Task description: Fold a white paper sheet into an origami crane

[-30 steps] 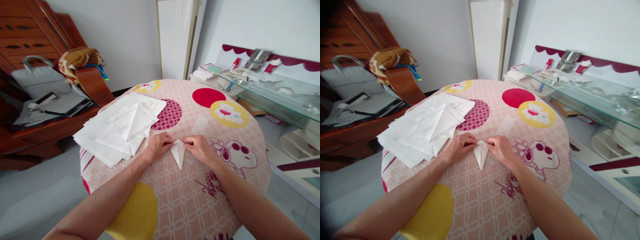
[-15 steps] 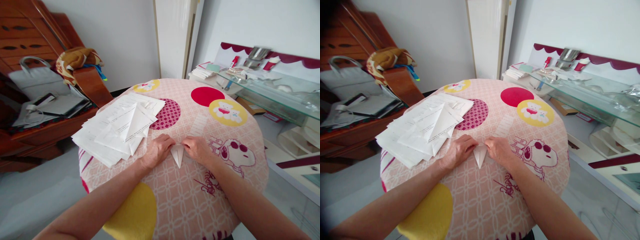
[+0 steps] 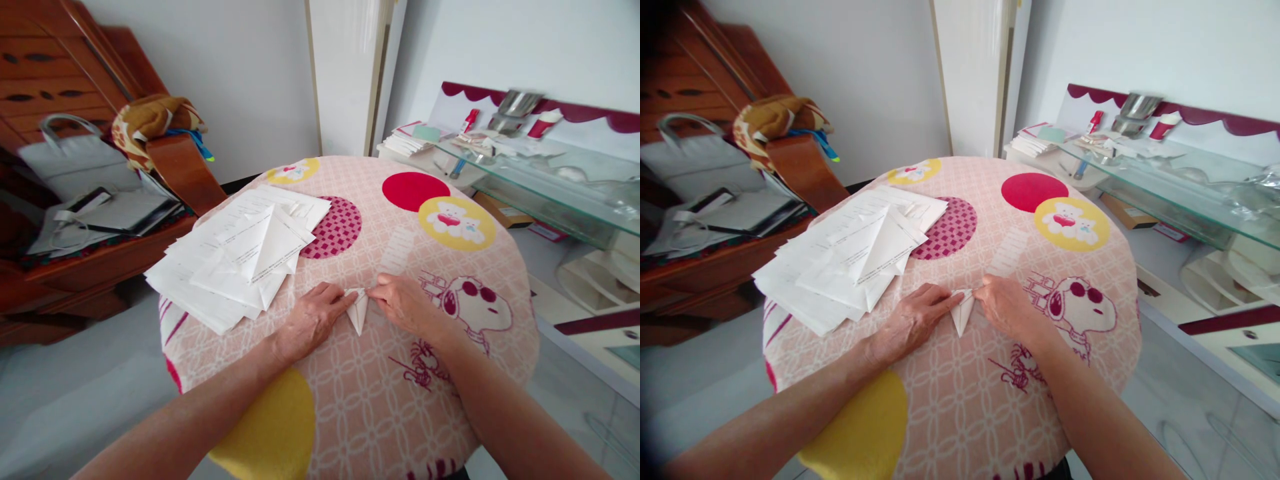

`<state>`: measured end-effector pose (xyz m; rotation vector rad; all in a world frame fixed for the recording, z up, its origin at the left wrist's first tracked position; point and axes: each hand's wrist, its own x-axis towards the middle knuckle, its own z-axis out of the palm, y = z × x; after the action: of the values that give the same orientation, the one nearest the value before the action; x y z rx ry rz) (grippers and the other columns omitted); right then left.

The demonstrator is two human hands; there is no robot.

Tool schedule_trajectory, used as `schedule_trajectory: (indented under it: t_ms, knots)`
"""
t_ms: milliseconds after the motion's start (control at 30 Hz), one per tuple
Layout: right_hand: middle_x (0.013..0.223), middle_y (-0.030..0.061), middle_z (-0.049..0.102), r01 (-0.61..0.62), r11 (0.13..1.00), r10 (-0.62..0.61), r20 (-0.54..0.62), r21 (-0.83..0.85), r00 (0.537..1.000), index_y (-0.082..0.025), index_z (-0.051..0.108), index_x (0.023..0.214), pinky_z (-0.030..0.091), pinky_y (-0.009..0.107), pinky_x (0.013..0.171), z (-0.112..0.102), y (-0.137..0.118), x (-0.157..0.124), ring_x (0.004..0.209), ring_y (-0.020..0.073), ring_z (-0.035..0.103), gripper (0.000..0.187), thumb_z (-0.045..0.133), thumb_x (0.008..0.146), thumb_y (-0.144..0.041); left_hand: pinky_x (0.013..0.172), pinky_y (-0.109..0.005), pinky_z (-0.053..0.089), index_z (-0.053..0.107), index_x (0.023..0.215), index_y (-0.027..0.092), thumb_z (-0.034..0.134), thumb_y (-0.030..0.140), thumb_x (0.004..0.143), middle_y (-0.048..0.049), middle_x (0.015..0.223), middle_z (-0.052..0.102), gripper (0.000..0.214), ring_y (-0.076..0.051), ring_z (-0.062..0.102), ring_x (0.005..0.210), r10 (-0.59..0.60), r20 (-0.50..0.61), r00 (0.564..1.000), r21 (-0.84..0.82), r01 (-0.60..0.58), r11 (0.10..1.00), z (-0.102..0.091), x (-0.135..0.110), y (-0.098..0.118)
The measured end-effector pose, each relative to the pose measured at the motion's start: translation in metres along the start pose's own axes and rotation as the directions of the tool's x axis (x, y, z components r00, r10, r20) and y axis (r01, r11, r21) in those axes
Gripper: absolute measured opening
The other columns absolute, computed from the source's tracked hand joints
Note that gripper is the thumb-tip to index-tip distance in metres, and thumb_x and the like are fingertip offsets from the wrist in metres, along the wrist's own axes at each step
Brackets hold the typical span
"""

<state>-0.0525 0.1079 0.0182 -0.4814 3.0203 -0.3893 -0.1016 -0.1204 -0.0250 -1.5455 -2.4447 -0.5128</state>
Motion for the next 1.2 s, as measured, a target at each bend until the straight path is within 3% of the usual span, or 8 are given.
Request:
schedule_trajectory:
  t_ms: [267, 367, 467, 567, 700, 800, 1000, 1200]
  knots:
    - [0.072, 0.0044, 0.059, -0.005, 0.999, 0.009, -0.091, 0.053, 0.996, -0.014, 0.071, 0.069, 0.03, 0.028, 0.061, 0.006, 0.0, 0.004, 0.065, 0.0135, 0.051, 0.026, 0.056, 0.091, -0.017, 0.078, -0.032, 0.05, 0.071, 0.101, 0.018, 0.058, 0.026, 0.094, -0.0062, 0.091, 0.066, 0.017, -0.021, 0.063, 0.088, -0.303, 0.128, 0.944, -0.075, 0.314, 0.946, -0.013, 0.04, 0.004]
    - [0.071, 0.0045, 0.062, -0.077, 0.991, 0.095, -0.169, 0.111, 0.981, -0.015, 0.068, 0.067, 0.033, 0.028, 0.062, 0.012, -0.001, 0.008, 0.067, 0.0149, 0.055, 0.026, 0.062, 0.09, -0.024, 0.081, -0.032, 0.048, 0.07, 0.097, 0.017, 0.066, 0.026, 0.089, -0.0058, 0.094, 0.067, 0.012, -0.021, 0.062, 0.092, -0.334, 0.143, 0.932, -0.114, 0.351, 0.929, -0.009, 0.048, 0.0]
    - [0.075, 0.0045, 0.067, -0.147, 0.971, 0.184, -0.2, 0.188, 0.962, -0.015, 0.07, 0.081, 0.036, 0.028, 0.064, 0.015, -0.002, 0.013, 0.069, 0.0162, 0.058, 0.009, 0.069, 0.085, -0.023, 0.082, -0.032, 0.047, 0.068, 0.093, 0.017, 0.067, 0.024, 0.087, -0.0047, 0.091, 0.067, 0.009, -0.02, 0.061, 0.09, -0.348, 0.124, 0.929, -0.155, 0.364, 0.918, -0.003, 0.048, -0.004]
    - [0.077, 0.005, 0.07, -0.158, 0.952, 0.212, -0.189, 0.263, 0.959, -0.015, 0.071, 0.096, 0.038, 0.028, 0.066, 0.014, -0.001, 0.015, 0.071, 0.017, 0.06, 0.015, 0.072, 0.082, -0.021, 0.079, -0.03, 0.047, 0.066, 0.09, 0.016, 0.07, 0.02, 0.083, -0.0037, 0.088, 0.066, 0.009, -0.018, 0.06, 0.085, -0.371, 0.123, 0.92, -0.219, 0.39, 0.895, -0.001, 0.046, -0.004]
    - [0.071, 0.003, 0.068, -0.114, 0.919, 0.18, -0.145, 0.376, 0.973, -0.016, 0.07, 0.079, 0.037, 0.028, 0.062, 0.012, 0.004, 0.015, 0.066, 0.0153, 0.058, 0.008, 0.07, 0.082, -0.023, 0.076, -0.03, 0.046, 0.065, 0.086, 0.016, 0.07, 0.018, 0.08, -0.0032, 0.085, 0.066, 0.009, -0.018, 0.06, 0.081, -0.405, 0.144, 0.903, -0.272, 0.429, 0.861, -0.005, 0.045, 0.0]
    - [0.062, -0.0005, 0.062, -0.099, 0.82, 0.19, -0.105, 0.563, 0.976, -0.016, 0.065, 0.069, 0.036, 0.026, 0.056, 0.013, 0.008, 0.014, 0.058, 0.0123, 0.054, 0.015, 0.071, 0.079, -0.026, 0.072, -0.028, 0.045, 0.066, 0.085, 0.016, 0.069, 0.018, 0.08, -0.0019, 0.082, 0.067, 0.006, -0.016, 0.059, 0.076, -0.415, 0.166, 0.895, -0.357, 0.446, 0.821, -0.01, 0.044, 0.004]
    - [0.053, -0.0038, 0.056, -0.128, 0.49, 0.25, 0.002, 0.863, 0.968, -0.016, 0.064, 0.068, 0.032, 0.022, 0.044, 0.014, 0.007, 0.015, 0.044, 0.0085, 0.048, 0.02, 0.071, 0.075, -0.034, 0.057, -0.021, 0.039, 0.071, 0.093, 0.016, 0.068, 0.03, 0.081, -0.0005, 0.076, 0.066, 0.019, -0.011, 0.055, 0.065, -0.421, 0.213, 0.881, -0.663, 0.447, 0.6, -0.014, 0.044, 0.002]
    - [0.058, -0.0037, 0.058, -0.033, 0.382, 0.3, -0.09, 0.924, 0.95, -0.017, 0.063, 0.069, 0.033, 0.019, 0.04, 0.013, 0.001, 0.015, 0.043, 0.0065, 0.05, 0.022, 0.075, 0.072, -0.036, 0.042, -0.019, 0.026, 0.063, 0.071, 0.013, 0.066, 0.049, 0.08, 0.0055, 0.052, 0.047, 0.037, -0.006, 0.038, 0.042, -0.5, 0.356, 0.789, -0.808, 0.529, 0.259, -0.015, 0.044, 0.0]
